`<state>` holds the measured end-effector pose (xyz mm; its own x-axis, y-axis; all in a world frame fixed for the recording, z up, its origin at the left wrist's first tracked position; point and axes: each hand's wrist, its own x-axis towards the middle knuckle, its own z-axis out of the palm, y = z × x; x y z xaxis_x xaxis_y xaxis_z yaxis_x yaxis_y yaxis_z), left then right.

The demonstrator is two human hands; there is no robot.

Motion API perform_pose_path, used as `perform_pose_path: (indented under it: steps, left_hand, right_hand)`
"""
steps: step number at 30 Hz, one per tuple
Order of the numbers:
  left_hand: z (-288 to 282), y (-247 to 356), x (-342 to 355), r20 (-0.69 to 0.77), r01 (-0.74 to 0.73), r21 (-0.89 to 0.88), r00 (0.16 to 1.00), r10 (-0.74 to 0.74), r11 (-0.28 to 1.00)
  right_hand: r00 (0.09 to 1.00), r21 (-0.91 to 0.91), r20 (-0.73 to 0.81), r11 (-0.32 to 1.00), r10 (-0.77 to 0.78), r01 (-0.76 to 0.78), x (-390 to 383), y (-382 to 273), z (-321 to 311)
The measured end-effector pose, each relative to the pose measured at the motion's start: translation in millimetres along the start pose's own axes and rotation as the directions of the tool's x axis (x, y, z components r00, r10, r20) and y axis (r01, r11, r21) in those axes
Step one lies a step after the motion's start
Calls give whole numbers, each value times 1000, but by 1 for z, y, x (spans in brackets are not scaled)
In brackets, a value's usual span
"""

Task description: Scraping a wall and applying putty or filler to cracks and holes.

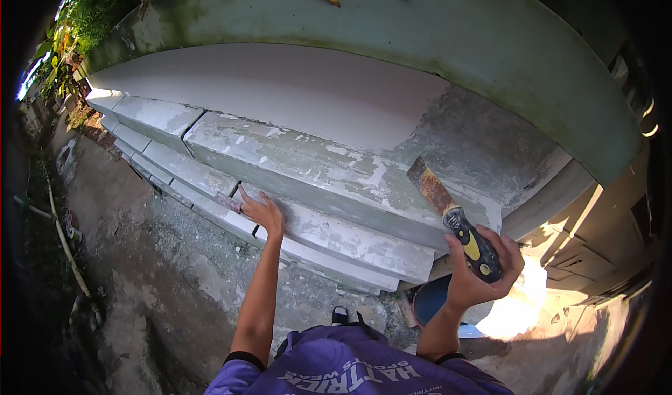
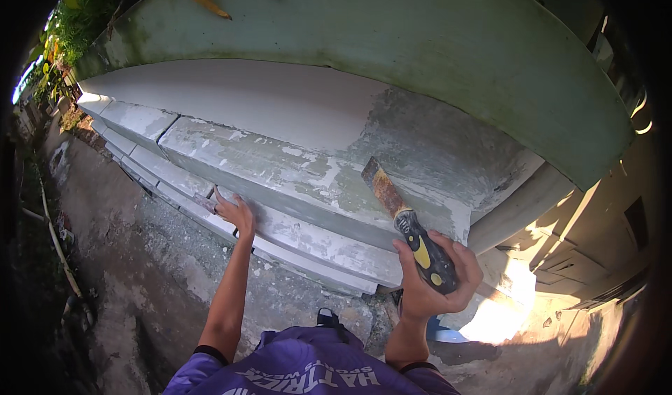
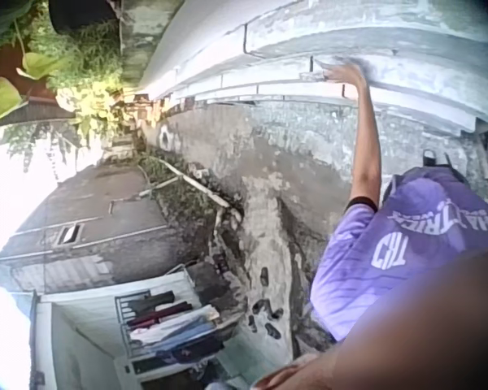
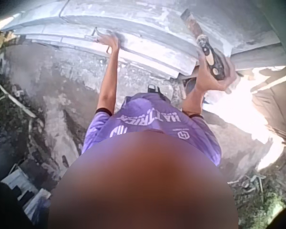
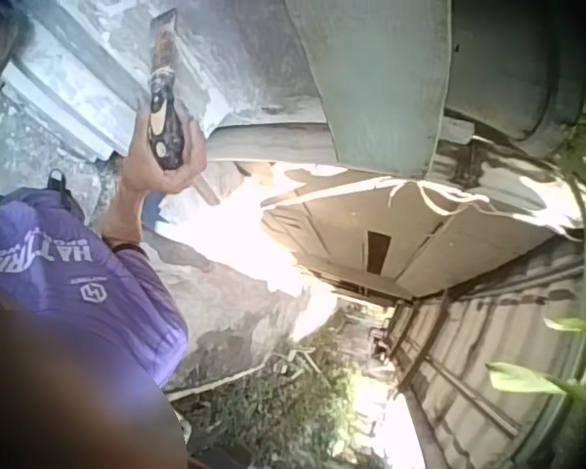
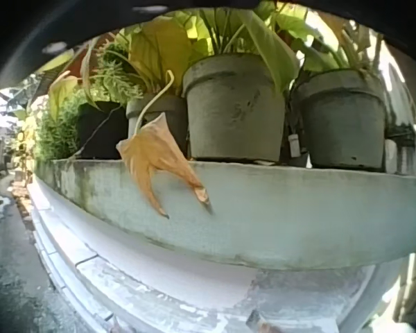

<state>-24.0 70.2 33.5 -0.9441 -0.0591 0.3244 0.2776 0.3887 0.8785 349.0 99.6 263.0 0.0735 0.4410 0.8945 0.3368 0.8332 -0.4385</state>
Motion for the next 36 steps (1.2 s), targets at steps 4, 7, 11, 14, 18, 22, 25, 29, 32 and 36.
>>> perform_pose_path:
  steps: [4, 7, 11, 14, 18, 22, 25, 29, 32, 36]
  left_hand:
    - [10, 1, 13, 12, 34, -11, 999, -34, 999]
    - [18, -9, 19, 28, -45, -139, 998, 50, 989]
    - [15, -15, 10, 236, -78, -83, 967, 95, 994]
    - [15, -23, 9, 263, -85, -153, 957, 123, 985]
    - [16, -13, 3, 303, -78, -178, 944, 130, 981]
    - [13, -26, 6, 307, -113, -127, 940, 147, 986]
    - [16, -25, 5, 348, -114, -119, 925, 149, 986]
    - [15, -25, 4, 368, -171, -149, 905, 215, 974]
    - [12, -23, 4, 365, -180, -147, 904, 223, 973]
    - [6, -13, 6, 345, -202, -146, 907, 242, 968]
  right_hand:
    - [990, 190, -142, 981, -16, 44, 6, 10, 11]
    - [990, 256, -127, 963, -57, 88, 7, 11, 21]
    - [996, 341, -80, 938, -41, 66, 7, 1, 32]
    - [999, 480, -48, 877, 16, 9, 13, -10, 37]
    - [997, 559, 61, 829, -44, 2, 4, -13, 32]
    - [972, 412, 177, 909, -152, 68, -18, -51, 35]
    - [974, 394, 136, 912, -182, 115, -42, -68, 46]
    - [971, 272, 234, 962, -42, -24, -55, -89, 51]
    - [979, 85, 196, 994, 58, -76, -56, -103, 44]
    - [994, -281, -83, 955, 70, -91, -58, -81, 14]
